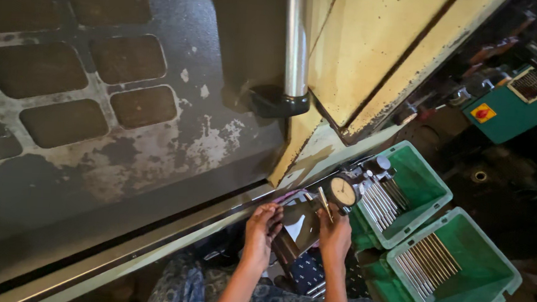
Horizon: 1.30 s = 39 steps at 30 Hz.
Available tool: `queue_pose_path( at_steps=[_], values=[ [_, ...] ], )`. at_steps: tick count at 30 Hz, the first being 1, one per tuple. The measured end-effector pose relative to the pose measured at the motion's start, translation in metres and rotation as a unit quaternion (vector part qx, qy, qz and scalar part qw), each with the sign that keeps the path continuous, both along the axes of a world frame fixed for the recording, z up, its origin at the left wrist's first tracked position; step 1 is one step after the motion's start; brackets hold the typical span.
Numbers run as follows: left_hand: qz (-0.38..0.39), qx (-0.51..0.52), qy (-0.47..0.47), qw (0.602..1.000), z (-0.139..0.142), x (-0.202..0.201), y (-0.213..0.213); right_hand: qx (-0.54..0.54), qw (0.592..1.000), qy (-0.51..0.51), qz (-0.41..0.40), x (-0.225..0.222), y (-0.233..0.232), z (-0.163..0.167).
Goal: The person measures metal rods using a dial indicator mounted on a magnetic base. They open the machine door, place a rod inside the machine, then close the door and repeat the process with additional rods.
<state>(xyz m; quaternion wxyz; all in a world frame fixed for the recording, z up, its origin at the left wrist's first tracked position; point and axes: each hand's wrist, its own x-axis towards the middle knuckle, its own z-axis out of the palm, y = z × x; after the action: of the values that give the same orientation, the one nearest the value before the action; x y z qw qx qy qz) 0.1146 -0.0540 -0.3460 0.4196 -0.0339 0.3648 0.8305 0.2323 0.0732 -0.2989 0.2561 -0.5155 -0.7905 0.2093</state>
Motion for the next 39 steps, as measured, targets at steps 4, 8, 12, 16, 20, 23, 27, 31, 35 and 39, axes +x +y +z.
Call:
queue_pose_path(
  at_steps=[4,8,12,16,20,23,27,31,35,39],
  values=[
    [0.003,0.002,0.0,1.0,0.002,-0.009,-0.005,0.128,0.991,0.03,0.028,-0.001,-0.002,-0.006],
    [0.002,0.008,0.003,1.0,0.007,-0.012,-0.009,0.197,0.98,0.016,0.036,-0.001,-0.015,0.013],
    [0.006,0.008,-0.01,1.0,0.01,-0.013,-0.011,0.171,0.977,0.041,0.124,0.002,-0.042,0.038],
    [0.009,0.012,-0.017,1.0,0.01,-0.011,-0.011,-0.095,0.972,0.201,0.074,-0.001,-0.06,0.044],
    [0.012,0.0,0.009,1.0,0.013,-0.011,-0.01,-0.135,0.935,0.303,0.126,-0.008,-0.06,0.031],
    [0.008,-0.002,0.001,1.0,0.017,-0.01,-0.009,-0.15,0.937,0.29,0.121,-0.006,-0.057,0.021],
    [0.006,-0.002,-0.006,1.0,0.019,-0.011,-0.01,-0.185,0.944,0.241,0.128,-0.003,-0.057,0.014],
    [0.01,-0.012,-0.006,1.0,0.015,-0.014,-0.011,-0.173,0.958,0.19,0.128,0.001,-0.06,0.01],
    [0.013,0.008,-0.002,1.0,0.01,-0.014,-0.011,-0.149,0.957,0.213,0.133,0.0,-0.065,0.006],
    [0.008,0.015,0.001,1.0,0.009,-0.013,-0.008,-0.129,0.967,0.2,0.089,-0.007,-0.063,0.006]
  ],
)
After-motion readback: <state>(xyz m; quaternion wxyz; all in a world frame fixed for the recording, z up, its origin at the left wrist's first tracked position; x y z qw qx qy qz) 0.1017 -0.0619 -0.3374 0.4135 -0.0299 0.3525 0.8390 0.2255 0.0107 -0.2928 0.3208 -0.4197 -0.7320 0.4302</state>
